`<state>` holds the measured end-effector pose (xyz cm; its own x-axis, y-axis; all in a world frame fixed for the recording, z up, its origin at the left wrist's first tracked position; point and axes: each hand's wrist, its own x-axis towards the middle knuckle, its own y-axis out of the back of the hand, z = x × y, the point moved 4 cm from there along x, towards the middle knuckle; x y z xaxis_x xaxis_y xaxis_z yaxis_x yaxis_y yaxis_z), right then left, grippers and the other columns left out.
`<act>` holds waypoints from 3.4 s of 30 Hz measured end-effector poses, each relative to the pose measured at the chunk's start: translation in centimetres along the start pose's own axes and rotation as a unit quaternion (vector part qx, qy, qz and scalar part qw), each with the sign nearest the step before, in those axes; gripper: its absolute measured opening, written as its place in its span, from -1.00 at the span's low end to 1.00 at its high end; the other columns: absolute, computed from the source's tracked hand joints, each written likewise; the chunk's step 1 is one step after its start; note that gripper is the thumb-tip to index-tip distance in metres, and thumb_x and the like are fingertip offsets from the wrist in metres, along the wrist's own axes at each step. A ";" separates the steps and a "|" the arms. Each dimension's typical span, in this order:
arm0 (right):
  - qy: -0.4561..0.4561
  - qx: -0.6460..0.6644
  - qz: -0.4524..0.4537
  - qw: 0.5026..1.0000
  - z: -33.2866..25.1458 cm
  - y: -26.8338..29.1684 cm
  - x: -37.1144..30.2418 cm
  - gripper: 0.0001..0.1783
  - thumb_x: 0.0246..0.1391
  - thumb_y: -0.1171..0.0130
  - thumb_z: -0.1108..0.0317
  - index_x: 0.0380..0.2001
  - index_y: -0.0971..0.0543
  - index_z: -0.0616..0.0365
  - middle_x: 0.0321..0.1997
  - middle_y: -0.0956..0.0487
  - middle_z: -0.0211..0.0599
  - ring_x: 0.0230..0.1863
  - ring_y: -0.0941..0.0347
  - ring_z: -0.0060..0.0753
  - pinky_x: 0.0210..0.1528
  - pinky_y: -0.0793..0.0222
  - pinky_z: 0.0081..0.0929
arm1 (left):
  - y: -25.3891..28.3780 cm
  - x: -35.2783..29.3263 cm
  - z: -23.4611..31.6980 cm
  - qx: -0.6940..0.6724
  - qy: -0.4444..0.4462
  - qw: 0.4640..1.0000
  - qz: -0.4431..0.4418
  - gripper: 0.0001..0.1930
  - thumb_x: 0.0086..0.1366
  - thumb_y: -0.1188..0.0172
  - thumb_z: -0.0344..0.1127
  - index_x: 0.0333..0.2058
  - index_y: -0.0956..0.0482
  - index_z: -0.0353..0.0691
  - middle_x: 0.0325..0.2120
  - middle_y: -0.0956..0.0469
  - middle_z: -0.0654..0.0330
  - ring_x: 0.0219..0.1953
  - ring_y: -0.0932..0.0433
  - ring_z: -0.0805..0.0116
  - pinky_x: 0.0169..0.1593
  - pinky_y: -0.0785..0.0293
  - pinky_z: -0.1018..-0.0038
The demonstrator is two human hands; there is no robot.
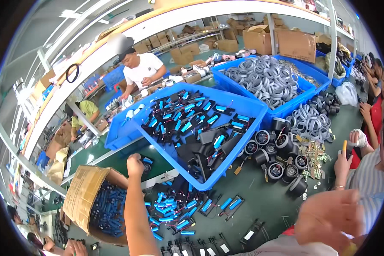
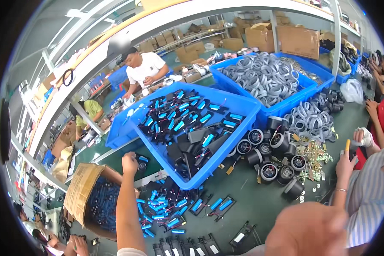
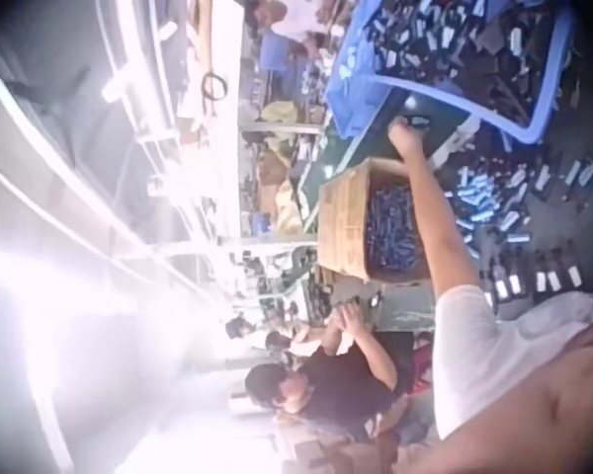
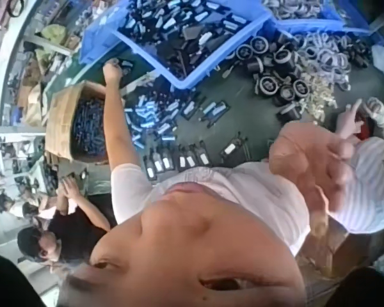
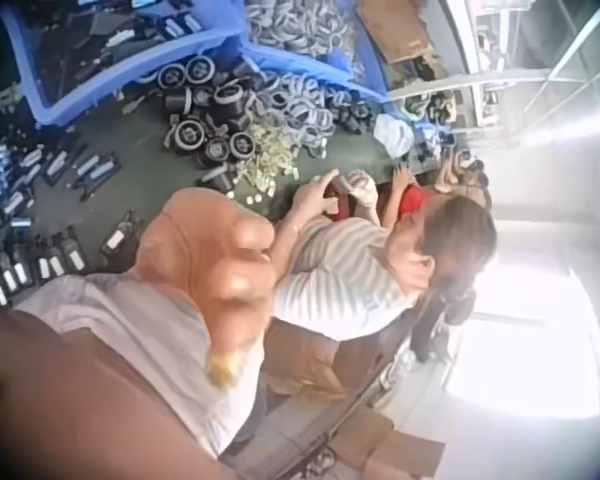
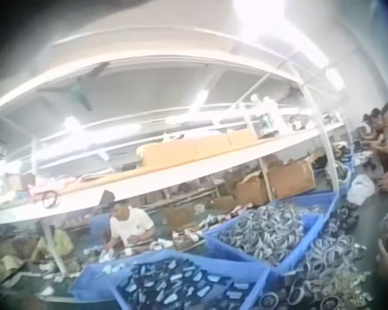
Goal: Assembling electronic components, including batteries and sensor units, into plastic housings on a production line.
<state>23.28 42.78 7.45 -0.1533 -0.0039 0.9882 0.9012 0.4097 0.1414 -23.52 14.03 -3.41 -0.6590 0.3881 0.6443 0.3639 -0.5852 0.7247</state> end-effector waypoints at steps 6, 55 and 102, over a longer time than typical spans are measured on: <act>-0.061 0.038 -0.123 0.990 -1.8 -1.5 -6.1 -0.43 -0.25 -0.10 0.70 -0.06 -0.38 0.08 0.04 -0.33 -0.03 -0.06 -0.36 0.08 -0.09 -0.35 -0.11 | 0.9 0.9 -1.5 -0.017 -0.086 0.996 -0.009 -0.94 -0.03 -0.01 -0.50 -0.58 -0.46 -0.28 -0.50 -0.49 -0.07 -0.38 -0.49 -0.13 -0.31 -0.45 0.17; -0.265 0.230 -0.544 0.762 -6.6 -0.8 -15.0 0.19 -0.47 -0.51 0.25 0.31 -0.11 0.00 0.41 0.09 0.03 0.37 0.05 0.11 0.33 -0.01 -0.12 | 14.6 -33.2 18.2 -0.221 0.227 0.911 -0.265 -0.34 0.28 -0.12 -0.22 0.29 -0.09 -0.19 -0.06 -0.45 -0.07 -0.22 -0.47 0.22 -0.15 -0.45 0.34; -0.377 0.038 -0.145 0.914 5.1 -2.0 -11.3 -0.86 -0.09 -0.20 0.60 -0.41 -0.47 0.28 -0.55 -0.41 -0.28 -0.55 -0.35 -0.35 -0.47 -0.26 -0.47 | -4.2 -13.6 33.3 -0.709 0.201 0.631 -0.242 -0.72 0.23 -0.14 -0.55 -0.05 -0.48 -0.42 -0.31 -0.56 0.13 -0.31 -0.58 0.41 -0.16 -0.55 0.56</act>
<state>21.14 46.69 -4.33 -0.6423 0.4956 0.5846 0.7523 0.5537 0.3571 5.82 34.95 -7.09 -0.6840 0.7210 0.1111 -0.7119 -0.6266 -0.3170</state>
